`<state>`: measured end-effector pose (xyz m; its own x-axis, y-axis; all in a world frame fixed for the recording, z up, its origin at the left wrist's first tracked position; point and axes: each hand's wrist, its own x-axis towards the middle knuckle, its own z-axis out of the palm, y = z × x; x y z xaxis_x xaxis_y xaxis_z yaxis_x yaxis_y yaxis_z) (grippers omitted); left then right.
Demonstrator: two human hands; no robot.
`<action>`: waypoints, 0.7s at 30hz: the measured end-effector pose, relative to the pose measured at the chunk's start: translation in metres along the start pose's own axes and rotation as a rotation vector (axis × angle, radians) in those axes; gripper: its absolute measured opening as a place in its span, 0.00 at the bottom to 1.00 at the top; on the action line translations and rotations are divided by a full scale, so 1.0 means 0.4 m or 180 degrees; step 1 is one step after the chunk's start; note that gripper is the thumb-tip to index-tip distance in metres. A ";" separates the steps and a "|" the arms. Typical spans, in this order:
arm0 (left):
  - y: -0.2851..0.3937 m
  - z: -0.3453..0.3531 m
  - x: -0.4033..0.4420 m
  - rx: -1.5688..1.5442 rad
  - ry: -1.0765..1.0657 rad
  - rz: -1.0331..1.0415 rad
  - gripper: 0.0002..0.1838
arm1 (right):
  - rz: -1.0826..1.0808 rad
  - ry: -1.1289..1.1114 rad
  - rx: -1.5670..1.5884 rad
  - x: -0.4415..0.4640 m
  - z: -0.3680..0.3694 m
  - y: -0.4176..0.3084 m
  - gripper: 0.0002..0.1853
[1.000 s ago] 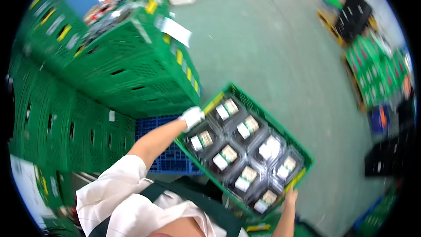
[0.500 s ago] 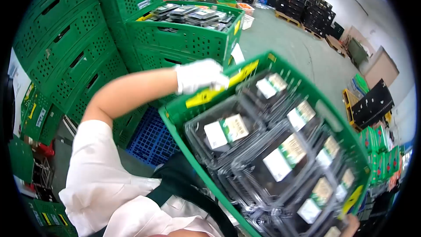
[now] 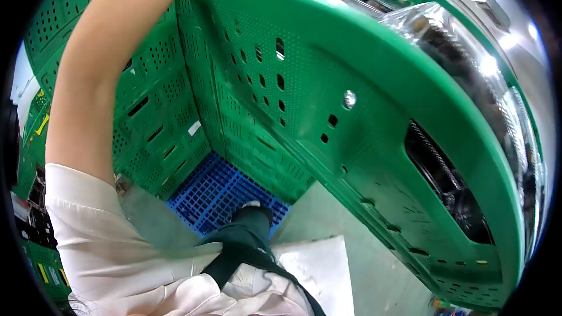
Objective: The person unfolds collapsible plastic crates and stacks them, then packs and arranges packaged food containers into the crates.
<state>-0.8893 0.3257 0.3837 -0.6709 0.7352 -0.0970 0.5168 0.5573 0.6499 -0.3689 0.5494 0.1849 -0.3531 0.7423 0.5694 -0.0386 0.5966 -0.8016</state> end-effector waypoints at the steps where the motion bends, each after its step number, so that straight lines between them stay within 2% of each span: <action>1: -0.025 -0.029 0.060 0.0942 0.0438 0.0271 0.14 | -0.0066 -0.0050 0.0122 0.063 0.070 0.007 0.16; 3: -0.116 -0.120 0.207 0.1594 0.0298 0.0838 0.11 | -0.0106 -0.0128 0.0321 0.186 0.204 0.014 0.16; 4: -0.141 -0.137 0.243 0.1474 0.0363 0.0707 0.10 | -0.0115 -0.0152 0.0441 0.226 0.248 0.027 0.16; 5: -0.168 -0.169 0.282 0.1969 0.0573 0.0780 0.07 | -0.0099 -0.0217 0.0498 0.295 0.321 0.027 0.16; 7: -0.234 -0.235 0.396 0.1743 0.0723 0.0096 0.07 | -0.0079 -0.0326 0.0644 0.404 0.450 0.026 0.16; 9: -0.293 -0.290 0.467 0.2669 0.0954 0.0133 0.08 | -0.0038 -0.0410 0.0841 0.495 0.566 0.025 0.17; 11: -0.337 -0.315 0.493 0.2900 0.1038 0.0294 0.06 | -0.0017 -0.0494 0.1033 0.528 0.610 0.047 0.17; 12: -0.403 -0.345 0.550 0.1919 0.1010 0.0301 0.07 | 0.0020 -0.0577 0.1116 0.569 0.663 0.053 0.17; 13: -0.390 -0.325 0.504 0.1525 0.1173 0.0104 0.10 | 0.0065 -0.0646 0.1215 0.592 0.702 0.057 0.17; 15: -0.406 -0.355 0.479 0.2946 0.2119 0.1047 0.09 | 0.0319 -0.0746 0.1386 0.626 0.792 0.062 0.17; 17: -0.344 -0.315 0.319 0.2670 0.2265 0.2165 0.09 | 0.0735 -0.0570 0.1514 0.630 0.836 0.054 0.19; 18: -0.363 -0.264 0.267 0.2607 0.2227 0.2517 0.15 | 0.0463 -0.0699 0.1111 0.626 0.827 0.069 0.18; 20: -0.423 -0.184 0.214 0.2276 0.1853 0.2273 0.22 | 0.0224 -0.0901 0.0680 0.668 0.805 0.115 0.18; 21: -0.458 -0.152 0.213 0.2051 0.1526 0.1733 0.23 | 0.0578 -0.0925 0.1025 0.719 0.771 0.170 0.18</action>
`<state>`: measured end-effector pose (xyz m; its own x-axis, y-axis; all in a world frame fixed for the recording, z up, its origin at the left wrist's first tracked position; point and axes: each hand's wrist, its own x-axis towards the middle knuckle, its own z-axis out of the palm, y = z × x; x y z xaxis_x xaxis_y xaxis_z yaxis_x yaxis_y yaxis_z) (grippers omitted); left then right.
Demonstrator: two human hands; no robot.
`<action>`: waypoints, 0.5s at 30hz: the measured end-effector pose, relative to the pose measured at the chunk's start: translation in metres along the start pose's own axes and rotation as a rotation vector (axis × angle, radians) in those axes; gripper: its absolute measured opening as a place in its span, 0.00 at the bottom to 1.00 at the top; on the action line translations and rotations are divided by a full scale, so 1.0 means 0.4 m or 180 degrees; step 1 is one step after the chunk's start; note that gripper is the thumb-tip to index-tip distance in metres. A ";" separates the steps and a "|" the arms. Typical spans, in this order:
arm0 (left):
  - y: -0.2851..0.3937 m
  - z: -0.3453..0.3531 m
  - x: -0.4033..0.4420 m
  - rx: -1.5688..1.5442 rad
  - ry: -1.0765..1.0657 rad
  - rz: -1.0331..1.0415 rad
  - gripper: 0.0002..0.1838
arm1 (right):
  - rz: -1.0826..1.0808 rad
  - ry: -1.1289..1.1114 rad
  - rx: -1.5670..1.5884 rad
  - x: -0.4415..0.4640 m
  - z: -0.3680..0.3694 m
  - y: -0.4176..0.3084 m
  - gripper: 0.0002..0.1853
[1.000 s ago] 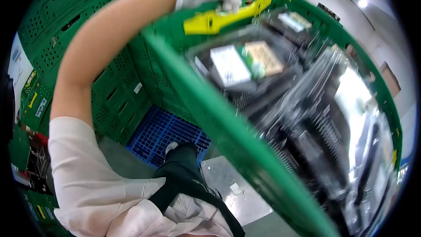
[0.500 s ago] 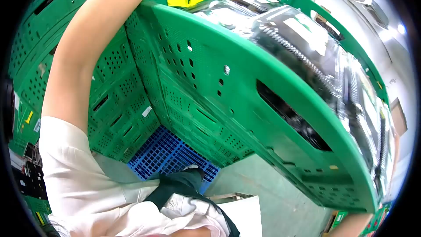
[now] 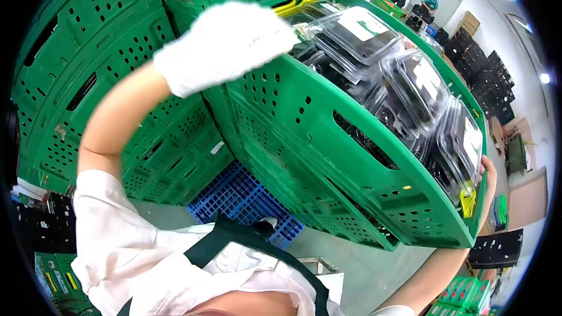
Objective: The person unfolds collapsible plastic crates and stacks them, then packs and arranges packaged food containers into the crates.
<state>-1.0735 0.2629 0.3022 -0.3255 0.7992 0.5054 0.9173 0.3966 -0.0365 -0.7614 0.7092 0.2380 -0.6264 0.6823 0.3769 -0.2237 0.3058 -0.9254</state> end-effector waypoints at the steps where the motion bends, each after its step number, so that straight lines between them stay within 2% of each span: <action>1: -0.023 0.066 -0.016 0.0046 -0.0163 -0.0410 0.20 | 0.0290 0.0006 0.0382 0.042 -0.057 0.025 0.18; 2: -0.061 0.144 -0.028 0.0298 0.0950 0.0190 0.17 | 0.0579 0.0015 0.0745 0.057 -0.082 0.031 0.18; 3: -0.084 0.175 -0.019 0.0441 0.1280 0.0384 0.16 | 0.0504 0.0526 0.0572 0.019 0.021 -0.019 0.18; 4: -0.103 0.199 -0.007 0.0586 0.1616 0.0567 0.14 | 0.0699 0.0195 0.0642 0.038 -0.001 -0.019 0.17; 5: -0.130 0.226 0.001 0.0528 0.1883 0.0677 0.13 | 0.0828 0.0338 0.0612 0.042 -0.010 -0.014 0.10; 7: -0.154 0.242 0.024 0.0467 0.2341 0.0958 0.10 | 0.1016 0.0532 0.0719 0.046 0.037 -0.026 0.07; 8: -0.153 0.248 0.026 0.0433 0.2430 0.0945 0.10 | 0.0943 0.0668 0.0721 0.040 0.042 -0.022 0.07; 10: -0.143 0.225 0.009 0.0336 0.2153 0.0941 0.11 | 0.1390 0.0702 0.1106 0.059 0.022 -0.023 0.07; 11: -0.133 0.215 0.004 0.0466 0.2048 0.0768 0.10 | 0.1549 0.0259 0.0990 0.083 -0.026 -0.008 0.07; 13: -0.110 0.180 -0.024 0.0431 0.1594 0.0492 0.11 | 0.1363 0.0650 0.0767 0.017 0.069 -0.070 0.09; 14: -0.114 0.180 -0.037 0.0322 0.1458 0.0306 0.11 | 0.1590 0.0819 0.0855 0.021 0.087 -0.085 0.10; 15: -0.107 0.165 -0.045 0.0520 0.1251 0.0188 0.12 | 0.1652 0.0878 0.0517 0.048 0.047 -0.058 0.10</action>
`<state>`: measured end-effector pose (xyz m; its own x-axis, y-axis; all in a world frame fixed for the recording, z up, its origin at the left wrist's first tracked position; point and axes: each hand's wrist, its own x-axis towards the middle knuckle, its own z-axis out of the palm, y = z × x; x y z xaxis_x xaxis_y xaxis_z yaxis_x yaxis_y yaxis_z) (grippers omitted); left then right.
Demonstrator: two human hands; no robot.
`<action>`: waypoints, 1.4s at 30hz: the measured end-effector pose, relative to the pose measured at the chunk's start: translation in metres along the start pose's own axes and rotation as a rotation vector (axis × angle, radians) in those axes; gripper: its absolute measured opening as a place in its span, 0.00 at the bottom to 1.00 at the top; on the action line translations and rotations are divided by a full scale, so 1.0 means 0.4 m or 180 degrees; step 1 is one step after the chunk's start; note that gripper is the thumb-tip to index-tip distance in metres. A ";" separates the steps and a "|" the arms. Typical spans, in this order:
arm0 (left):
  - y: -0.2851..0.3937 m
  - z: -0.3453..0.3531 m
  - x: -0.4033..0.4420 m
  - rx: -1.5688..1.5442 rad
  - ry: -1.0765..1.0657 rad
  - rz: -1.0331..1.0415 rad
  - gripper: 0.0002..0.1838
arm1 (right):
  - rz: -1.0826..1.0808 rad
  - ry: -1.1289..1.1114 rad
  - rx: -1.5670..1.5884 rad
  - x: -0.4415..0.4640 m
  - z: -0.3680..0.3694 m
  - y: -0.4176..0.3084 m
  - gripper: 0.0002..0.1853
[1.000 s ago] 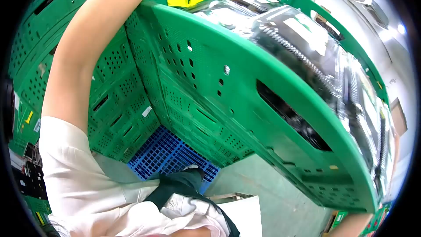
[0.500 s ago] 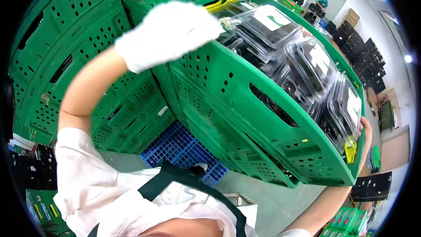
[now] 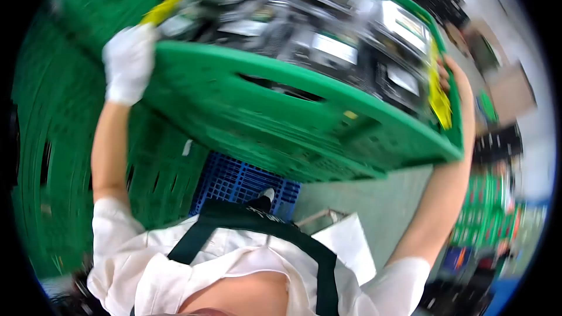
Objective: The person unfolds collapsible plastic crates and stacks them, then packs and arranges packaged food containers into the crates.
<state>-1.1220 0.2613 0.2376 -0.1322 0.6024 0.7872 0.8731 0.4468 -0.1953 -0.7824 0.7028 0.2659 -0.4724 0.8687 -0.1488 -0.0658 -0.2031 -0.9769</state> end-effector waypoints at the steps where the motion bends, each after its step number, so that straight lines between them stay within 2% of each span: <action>1: -0.026 0.006 -0.007 0.0066 -0.0240 -0.0114 0.12 | 0.0190 -0.0306 0.0112 -0.001 -0.014 -0.007 0.11; 3: -0.069 0.019 -0.021 -0.0282 -0.0340 -0.0301 0.12 | -0.0156 -0.0641 -0.0341 -0.007 -0.063 0.018 0.11; 4: -0.083 0.027 -0.018 -0.0459 -0.0289 -0.0327 0.12 | -0.0479 -0.0718 -0.1052 0.006 -0.115 0.025 0.16; 5: -0.116 0.057 -0.003 -0.0422 0.0101 0.0175 0.09 | -0.0587 -0.0571 -0.1305 -0.005 -0.103 0.031 0.19; 6: -0.140 0.085 -0.006 -0.0383 0.0232 0.0274 0.09 | -0.0248 -0.0384 -0.0596 -0.026 -0.090 0.044 0.14; 7: -0.159 0.104 -0.007 -0.0318 0.0375 0.0359 0.10 | -0.0131 -0.0075 -0.0345 -0.056 -0.056 0.044 0.15; 8: -0.167 0.104 -0.009 -0.0317 0.0093 0.0071 0.11 | -0.0303 -0.0277 -0.0179 -0.056 -0.054 0.053 0.14; 9: -0.174 0.105 -0.013 -0.0287 -0.0222 -0.0199 0.12 | -0.0268 -0.0913 -0.0096 -0.054 -0.072 0.051 0.15; 10: -0.184 0.100 -0.025 -0.0410 -0.0226 -0.0456 0.13 | 0.0259 -0.0759 0.0537 0.001 -0.089 0.048 0.09; 11: -0.196 0.103 -0.034 -0.0533 -0.0245 -0.0723 0.14 | -0.0102 -0.0644 0.0172 0.027 -0.083 0.054 0.11; 12: -0.196 0.099 -0.034 -0.0509 -0.0159 -0.0695 0.14 | -0.0315 -0.0543 -0.0029 0.043 -0.068 0.055 0.11; 13: -0.193 0.096 -0.032 -0.0507 -0.0080 -0.0662 0.15 | -0.0526 -0.0428 -0.0011 0.049 -0.062 0.067 0.12; 14: -0.203 0.094 -0.034 -0.0263 -0.0139 -0.0593 0.15 | -0.0651 -0.0813 0.0547 -0.007 -0.050 0.071 0.13; 15: -0.217 0.103 -0.030 -0.0044 -0.0178 -0.0503 0.16 | -0.1550 0.0063 -0.1324 -0.047 -0.076 0.061 0.18; 16: -0.225 0.121 -0.023 0.0063 -0.0082 -0.0449 0.17 | -0.1272 0.0276 -0.1097 -0.109 -0.111 0.082 0.23; 17: -0.228 0.145 -0.013 0.0156 0.0013 -0.0412 0.18 | -0.1403 0.0314 -0.1034 -0.182 -0.168 0.113 0.26; 19: -0.161 0.179 0.020 0.0112 0.0290 -0.0288 0.17 | -0.1951 0.0988 -0.1398 -0.417 -0.275 0.204 0.15; 20: -0.109 0.181 0.031 0.0020 0.0427 -0.0226 0.17 | -0.1925 0.1253 -0.1529 -0.534 -0.336 0.288 0.16; 22: 0.037 0.179 0.053 -0.0253 0.0702 -0.0067 0.16 | -0.1169 0.1809 -0.1142 -0.761 -0.411 0.530 0.13; 24: 0.215 0.162 0.064 -0.0681 0.0909 0.0133 0.15 | 0.0227 0.2347 -0.1516 -1.008 -0.433 0.837 0.17; 26: 0.406 0.144 0.076 -0.1228 0.1048 0.0357 0.15 | 0.1058 0.2865 -0.2000 -1.260 -0.351 1.098 0.16; 28: 0.601 0.116 0.084 -0.1797 0.1209 0.0646 0.15 | 0.1296 0.3047 -0.1812 -1.497 -0.238 1.298 0.18; 30: 0.791 0.092 0.095 -0.2405 0.1354 0.1049 0.15 | 0.2645 0.2849 -0.1097 -1.713 -0.115 1.344 0.18; 31: 0.874 0.084 0.097 -0.2758 0.1357 0.1231 0.15 | 0.3235 0.3172 -0.0862 -1.817 -0.050 1.366 0.18; 32: 0.941 0.147 0.108 -0.3469 0.1009 0.1249 0.16 | 0.3745 0.3848 -0.0985 -1.908 0.028 1.427 0.18; 33: 1.037 0.085 0.090 -0.4225 0.0708 0.1365 0.16 | 0.4088 0.4285 -0.0637 -2.000 0.097 1.449 0.18; 34: 1.124 0.035 0.058 -0.4683 0.0614 0.1519 0.14 | 0.4286 0.4960 -0.0157 -2.063 0.166 1.467 0.18; 35: 1.212 -0.032 0.024 -0.5140 0.0502 0.1674 0.14 | 0.3860 0.5641 0.0266 -2.122 0.253 1.523 0.18; 36: 1.297 -0.061 0.004 -0.5348 0.0758 0.2088 0.14 | 0.3679 0.6100 0.0693 -2.138 0.333 1.513 0.17; 39: 1.501 -0.172 -0.105 -0.5780 0.0925 0.3234 0.18 | 0.3009 0.7357 0.1677 -2.112 0.554 1.514 0.18; 41: 1.537 -0.274 -0.200 -0.5873 0.0919 0.3704 0.20 | 0.2849 0.7306 0.2277 -2.052 0.698 1.570 0.17; 42: 1.539 -0.311 -0.249 -0.6000 0.0912 0.3808 0.22 | 0.3144 0.6904 0.2355 -2.007 0.768 1.621 0.18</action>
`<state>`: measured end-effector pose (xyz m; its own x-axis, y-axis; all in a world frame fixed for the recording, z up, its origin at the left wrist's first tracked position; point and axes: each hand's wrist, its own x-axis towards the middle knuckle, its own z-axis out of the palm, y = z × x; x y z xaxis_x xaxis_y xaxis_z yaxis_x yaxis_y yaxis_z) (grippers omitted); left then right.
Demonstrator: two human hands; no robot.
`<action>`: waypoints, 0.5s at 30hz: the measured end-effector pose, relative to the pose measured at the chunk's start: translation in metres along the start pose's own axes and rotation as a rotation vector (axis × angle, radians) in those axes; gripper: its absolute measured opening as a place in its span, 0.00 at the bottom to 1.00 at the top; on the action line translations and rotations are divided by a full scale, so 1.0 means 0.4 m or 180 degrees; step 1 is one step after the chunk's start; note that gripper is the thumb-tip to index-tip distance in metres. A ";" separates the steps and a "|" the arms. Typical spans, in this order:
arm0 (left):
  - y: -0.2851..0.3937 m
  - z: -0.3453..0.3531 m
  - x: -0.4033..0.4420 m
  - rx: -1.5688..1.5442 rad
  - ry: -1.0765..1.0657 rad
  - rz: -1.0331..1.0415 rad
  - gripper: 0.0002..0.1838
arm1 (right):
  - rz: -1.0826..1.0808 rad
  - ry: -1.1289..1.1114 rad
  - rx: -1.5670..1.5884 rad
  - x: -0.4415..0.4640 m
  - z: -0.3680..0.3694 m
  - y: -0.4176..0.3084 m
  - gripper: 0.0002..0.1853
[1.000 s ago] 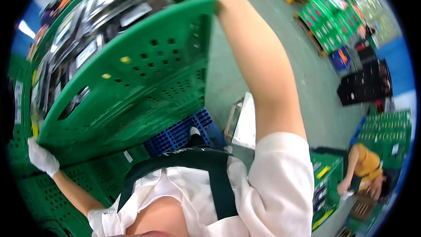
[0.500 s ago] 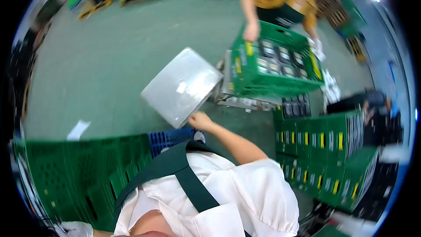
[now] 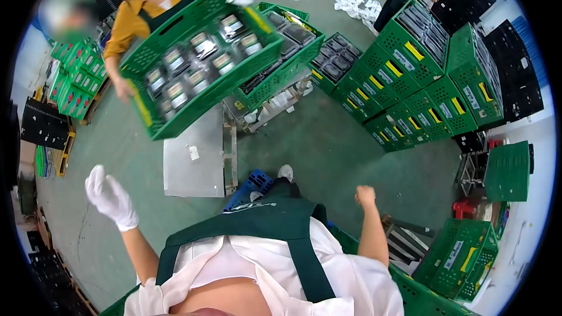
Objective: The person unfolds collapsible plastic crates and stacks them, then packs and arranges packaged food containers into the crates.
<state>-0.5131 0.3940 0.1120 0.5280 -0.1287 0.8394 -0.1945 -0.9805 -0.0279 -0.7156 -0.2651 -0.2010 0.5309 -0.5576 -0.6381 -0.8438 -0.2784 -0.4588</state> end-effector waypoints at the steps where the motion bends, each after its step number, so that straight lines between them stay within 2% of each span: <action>1: 0.024 0.034 -0.006 -0.0331 -0.0107 0.0060 0.22 | 0.0128 -0.0212 -0.0326 -0.008 0.031 0.098 0.19; 2: 0.087 0.057 -0.002 -0.0478 -0.0042 0.0043 0.23 | 0.0169 -0.0444 -0.1058 -0.021 0.065 0.186 0.21; 3: 0.111 0.089 -0.025 -0.0864 -0.0165 -0.0131 0.24 | -0.0337 -0.0590 -0.1708 -0.023 0.099 0.296 0.22; 5: 0.188 0.133 -0.039 -0.1248 -0.0356 -0.0122 0.25 | 0.0076 -0.0706 -0.1103 -0.102 0.142 0.336 0.16; 6: 0.219 0.158 -0.061 -0.1377 -0.0468 -0.0160 0.25 | 0.0067 -0.0710 -0.1095 -0.109 0.166 0.367 0.16; 9: 0.322 0.241 -0.121 -0.1386 -0.0805 -0.0185 0.24 | 0.0913 -0.0920 0.0160 -0.038 0.255 0.497 0.11; 13: 0.481 0.383 -0.210 -0.1483 -0.1049 -0.0342 0.22 | 0.1052 -0.1016 -0.0004 0.208 0.198 0.498 0.11; 15: 0.577 0.480 -0.280 -0.1584 -0.1218 -0.0495 0.21 | 0.0936 -0.0731 0.0106 0.406 0.131 0.487 0.12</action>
<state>-0.4586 0.1536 -0.0927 0.8205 -0.1248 0.5579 -0.4035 -0.8177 0.4105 -0.7897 -0.3691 -0.4263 0.2733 -0.4189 -0.8659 -0.9618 -0.1048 -0.2528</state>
